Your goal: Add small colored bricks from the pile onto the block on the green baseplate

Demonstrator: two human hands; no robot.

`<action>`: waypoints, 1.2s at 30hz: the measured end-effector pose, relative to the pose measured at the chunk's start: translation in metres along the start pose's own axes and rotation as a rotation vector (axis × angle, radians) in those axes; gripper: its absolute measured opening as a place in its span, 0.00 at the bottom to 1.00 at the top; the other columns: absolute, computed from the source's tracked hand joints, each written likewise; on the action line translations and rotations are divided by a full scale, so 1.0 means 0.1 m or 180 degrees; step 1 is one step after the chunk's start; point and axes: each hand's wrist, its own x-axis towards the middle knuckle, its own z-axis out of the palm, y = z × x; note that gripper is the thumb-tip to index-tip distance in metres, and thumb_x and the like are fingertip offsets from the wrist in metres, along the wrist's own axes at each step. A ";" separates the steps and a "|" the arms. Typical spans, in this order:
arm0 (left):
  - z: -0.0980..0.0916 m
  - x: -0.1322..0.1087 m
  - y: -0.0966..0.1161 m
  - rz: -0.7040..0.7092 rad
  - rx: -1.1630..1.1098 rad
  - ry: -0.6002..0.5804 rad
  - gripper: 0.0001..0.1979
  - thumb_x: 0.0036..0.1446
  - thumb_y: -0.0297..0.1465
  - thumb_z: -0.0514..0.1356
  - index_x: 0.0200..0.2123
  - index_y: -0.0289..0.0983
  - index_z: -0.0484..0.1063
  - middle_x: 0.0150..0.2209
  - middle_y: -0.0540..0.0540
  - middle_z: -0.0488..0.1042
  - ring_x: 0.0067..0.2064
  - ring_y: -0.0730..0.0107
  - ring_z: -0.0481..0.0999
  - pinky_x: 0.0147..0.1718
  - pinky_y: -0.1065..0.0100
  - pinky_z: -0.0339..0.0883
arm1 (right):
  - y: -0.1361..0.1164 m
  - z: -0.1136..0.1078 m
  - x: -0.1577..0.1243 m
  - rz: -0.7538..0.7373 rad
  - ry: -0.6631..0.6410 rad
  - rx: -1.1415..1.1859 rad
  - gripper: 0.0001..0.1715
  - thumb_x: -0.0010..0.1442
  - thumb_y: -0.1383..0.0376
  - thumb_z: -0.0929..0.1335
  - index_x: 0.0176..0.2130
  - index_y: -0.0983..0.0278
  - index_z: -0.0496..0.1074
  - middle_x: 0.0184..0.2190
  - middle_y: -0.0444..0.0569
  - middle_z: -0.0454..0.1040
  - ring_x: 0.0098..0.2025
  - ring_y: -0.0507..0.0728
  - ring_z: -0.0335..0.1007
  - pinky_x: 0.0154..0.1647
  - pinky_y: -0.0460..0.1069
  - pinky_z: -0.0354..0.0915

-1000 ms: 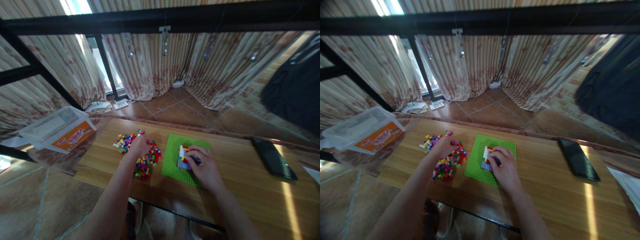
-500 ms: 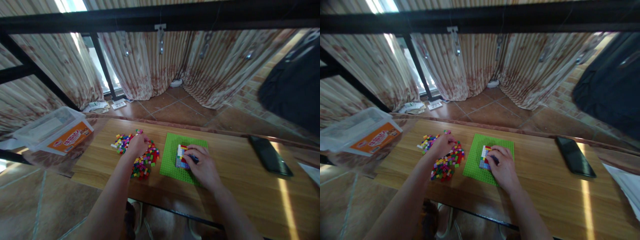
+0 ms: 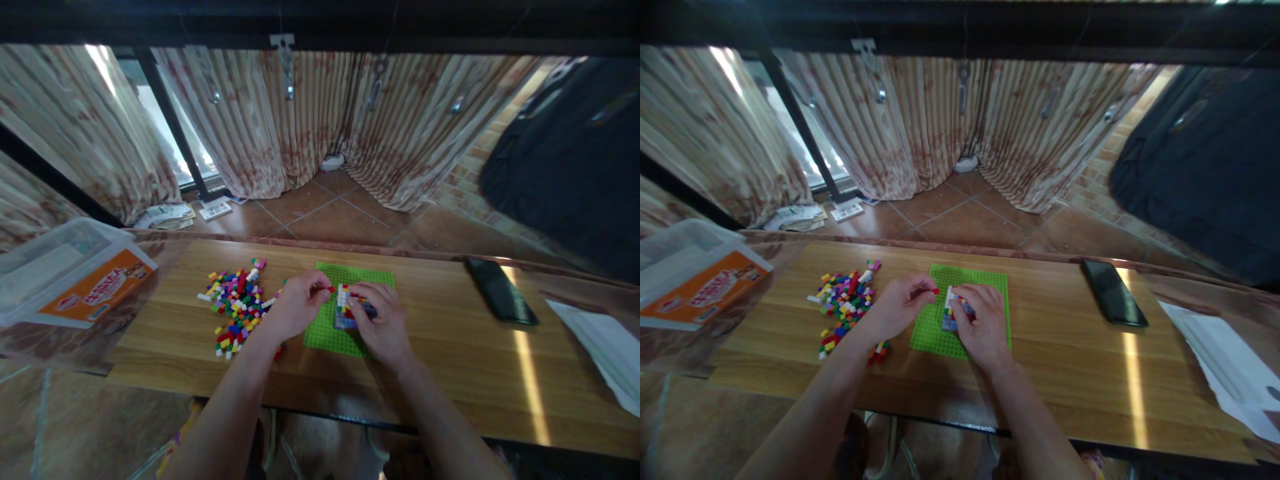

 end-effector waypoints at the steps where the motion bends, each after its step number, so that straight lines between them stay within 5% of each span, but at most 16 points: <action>1: 0.04 0.00 0.04 0.0052 -0.0021 -0.0048 0.06 0.57 0.24 0.56 0.33 0.36 0.73 0.32 0.48 0.76 0.35 0.70 0.74 0.37 0.70 0.67 | -0.01 -0.01 0.00 0.0006 -0.0038 -0.0030 0.10 0.65 0.61 0.66 0.43 0.58 0.76 0.42 0.50 0.79 0.46 0.60 0.73 0.50 0.59 0.64; 17: 0.21 0.00 0.12 0.0210 -0.0093 -0.0128 0.06 0.58 0.24 0.56 0.32 0.35 0.72 0.33 0.47 0.76 0.36 0.70 0.75 0.39 0.69 0.68 | 0.03 -0.08 0.00 0.0134 -0.0246 0.0037 0.10 0.65 0.60 0.66 0.38 0.58 0.78 0.39 0.49 0.80 0.43 0.59 0.73 0.48 0.58 0.64; 26: 0.11 0.03 -0.02 -0.0264 0.0308 0.0132 0.06 0.57 0.24 0.57 0.35 0.35 0.74 0.34 0.46 0.78 0.38 0.68 0.76 0.41 0.67 0.70 | 0.15 -0.18 -0.05 -0.0286 -0.0742 -0.0102 0.09 0.65 0.61 0.67 0.37 0.58 0.78 0.42 0.50 0.78 0.46 0.60 0.70 0.49 0.59 0.66; 36: 0.16 0.00 0.00 -0.0386 0.0570 -0.0047 0.08 0.57 0.23 0.56 0.36 0.36 0.75 0.36 0.46 0.80 0.38 0.67 0.78 0.42 0.67 0.71 | 0.15 -0.09 -0.07 -0.0167 -0.0636 -0.0292 0.06 0.63 0.62 0.68 0.34 0.57 0.77 0.44 0.49 0.77 0.48 0.61 0.70 0.51 0.60 0.65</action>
